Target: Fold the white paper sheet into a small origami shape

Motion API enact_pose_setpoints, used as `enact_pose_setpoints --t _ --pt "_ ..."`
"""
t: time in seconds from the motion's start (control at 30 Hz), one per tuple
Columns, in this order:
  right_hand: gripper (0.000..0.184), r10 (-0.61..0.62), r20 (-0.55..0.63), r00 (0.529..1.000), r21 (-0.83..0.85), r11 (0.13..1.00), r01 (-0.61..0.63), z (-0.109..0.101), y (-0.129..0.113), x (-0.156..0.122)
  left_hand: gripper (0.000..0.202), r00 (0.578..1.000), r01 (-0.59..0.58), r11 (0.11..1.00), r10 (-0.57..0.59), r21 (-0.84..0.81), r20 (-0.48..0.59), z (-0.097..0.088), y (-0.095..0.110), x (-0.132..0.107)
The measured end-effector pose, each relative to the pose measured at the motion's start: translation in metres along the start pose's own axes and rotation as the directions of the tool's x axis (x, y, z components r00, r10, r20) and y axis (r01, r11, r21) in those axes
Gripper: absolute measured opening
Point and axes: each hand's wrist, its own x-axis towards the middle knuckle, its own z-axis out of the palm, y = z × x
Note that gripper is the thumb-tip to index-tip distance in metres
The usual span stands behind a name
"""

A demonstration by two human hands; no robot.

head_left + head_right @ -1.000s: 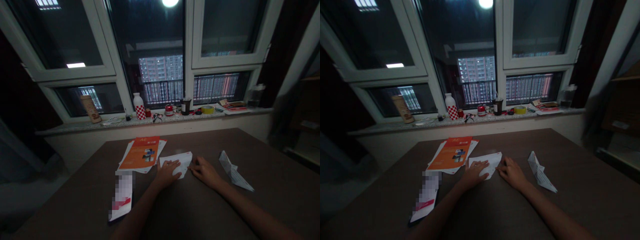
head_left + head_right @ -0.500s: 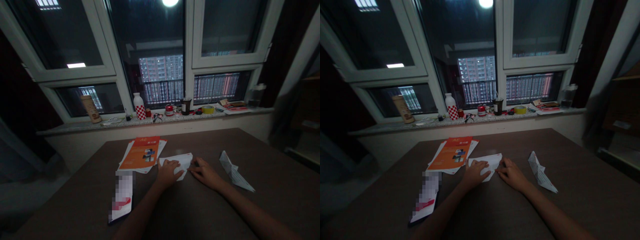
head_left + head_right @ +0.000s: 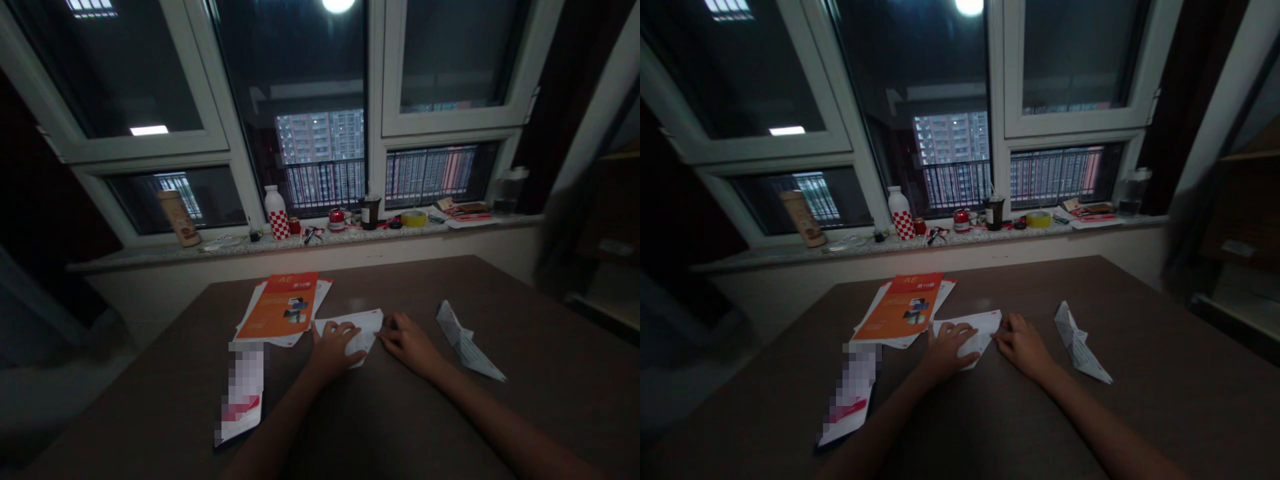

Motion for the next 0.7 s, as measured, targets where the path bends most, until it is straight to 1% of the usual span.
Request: enact_pose_setpoints --t 0.23,0.4,0.7 --pt "0.026 0.081 -0.077 0.994 -0.148 0.985 -0.092 0.0044 0.0028 0.0021 0.055 1.0 -0.003 1.0 0.003 0.01 0.01 -0.0002 0.0 0.0007" --pt "0.028 0.132 -0.094 0.987 -0.235 0.96 -0.151 0.0031 -0.0002 0.004 0.055 1.0 0.002 1.0 -0.002 -0.025 0.013 0.0004 -0.0003 0.0012" --pt "0.03 0.238 -0.06 0.97 -0.246 0.938 -0.245 0.0021 -0.0005 0.0077 0.055 0.999 0.016 1.0 -0.016 -0.019 0.035 -0.0025 0.0014 0.0004"
